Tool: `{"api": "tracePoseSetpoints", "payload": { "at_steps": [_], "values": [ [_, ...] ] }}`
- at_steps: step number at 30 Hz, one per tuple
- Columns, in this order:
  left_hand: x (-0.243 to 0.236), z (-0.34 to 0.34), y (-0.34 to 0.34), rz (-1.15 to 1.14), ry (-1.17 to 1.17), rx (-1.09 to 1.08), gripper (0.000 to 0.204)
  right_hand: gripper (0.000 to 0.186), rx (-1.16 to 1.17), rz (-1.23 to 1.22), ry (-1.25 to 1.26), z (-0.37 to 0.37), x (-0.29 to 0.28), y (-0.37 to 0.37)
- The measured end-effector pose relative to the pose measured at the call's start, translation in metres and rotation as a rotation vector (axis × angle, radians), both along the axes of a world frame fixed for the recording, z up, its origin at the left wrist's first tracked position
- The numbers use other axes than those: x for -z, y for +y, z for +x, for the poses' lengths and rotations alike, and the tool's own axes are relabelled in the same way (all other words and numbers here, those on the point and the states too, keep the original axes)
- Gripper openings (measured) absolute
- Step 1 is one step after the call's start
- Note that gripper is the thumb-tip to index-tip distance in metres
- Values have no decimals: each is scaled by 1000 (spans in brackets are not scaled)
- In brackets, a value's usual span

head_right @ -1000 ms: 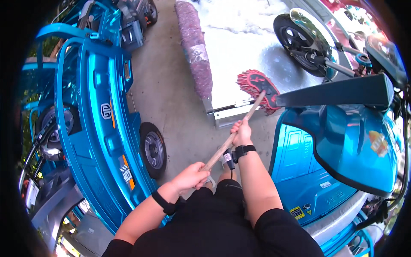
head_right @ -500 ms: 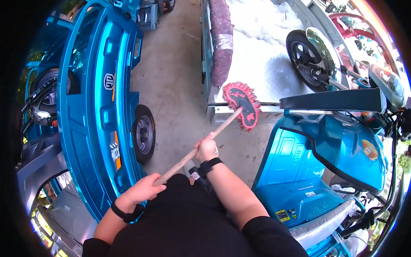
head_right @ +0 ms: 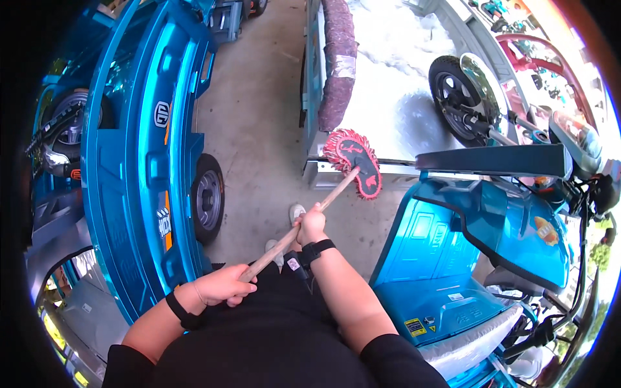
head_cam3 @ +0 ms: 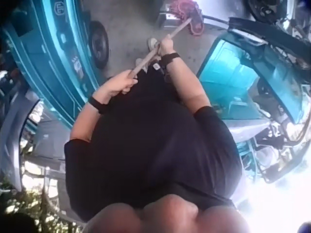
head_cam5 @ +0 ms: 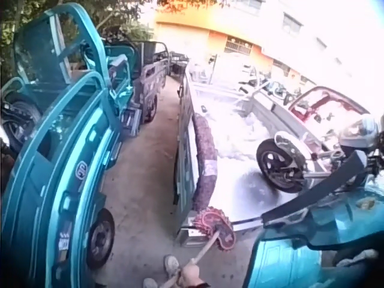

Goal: Cleaning the exterior surfaces of multiple three-wheeled electric vehicles using a long-handled brush.

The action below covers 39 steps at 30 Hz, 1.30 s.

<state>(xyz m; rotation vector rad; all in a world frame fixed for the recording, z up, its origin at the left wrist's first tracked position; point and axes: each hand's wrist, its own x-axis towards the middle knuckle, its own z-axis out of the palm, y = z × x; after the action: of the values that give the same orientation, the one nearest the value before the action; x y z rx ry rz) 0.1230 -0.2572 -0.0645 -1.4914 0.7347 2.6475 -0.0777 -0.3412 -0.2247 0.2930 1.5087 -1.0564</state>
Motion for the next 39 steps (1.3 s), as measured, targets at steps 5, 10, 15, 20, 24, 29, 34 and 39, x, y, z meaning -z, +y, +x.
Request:
{"api": "tracePoseSetpoints", "payload": {
  "at_steps": [5, 10, 15, 20, 24, 29, 34, 39],
  "values": [
    [-5, 4, -18, 86, 32, -48, 17, 34, -31, 36, -29, 7, -34, -15],
    [-11, 5, -37, 47, 36, -32, 18, 34, 11, 17, -69, 5, -42, -28],
    [-15, 7, -49, -63, 27, 61, 21, 29, 9, 58, -141, -2, -46, -37],
    [8, 20, -57, 47, 205, -69, 19, 19, -60, 51, -32, -1, -58, -56],
    [27, -7, -67, 168, 374, -296, 16, 13, -221, -12, 38, -26, -51, -94],
    [30, -67, -109, -270, 36, -16, 20, 16, -237, -66, -39, -77, -15, -151],
    [49, -105, -147, -379, -23, -52, 23, 8, -406, -312, -41, -119, 13, -200],
    [44, -123, -140, -527, -151, 15, 26, 12, -445, -296, -198, -131, 10, -210]
  ]
}}
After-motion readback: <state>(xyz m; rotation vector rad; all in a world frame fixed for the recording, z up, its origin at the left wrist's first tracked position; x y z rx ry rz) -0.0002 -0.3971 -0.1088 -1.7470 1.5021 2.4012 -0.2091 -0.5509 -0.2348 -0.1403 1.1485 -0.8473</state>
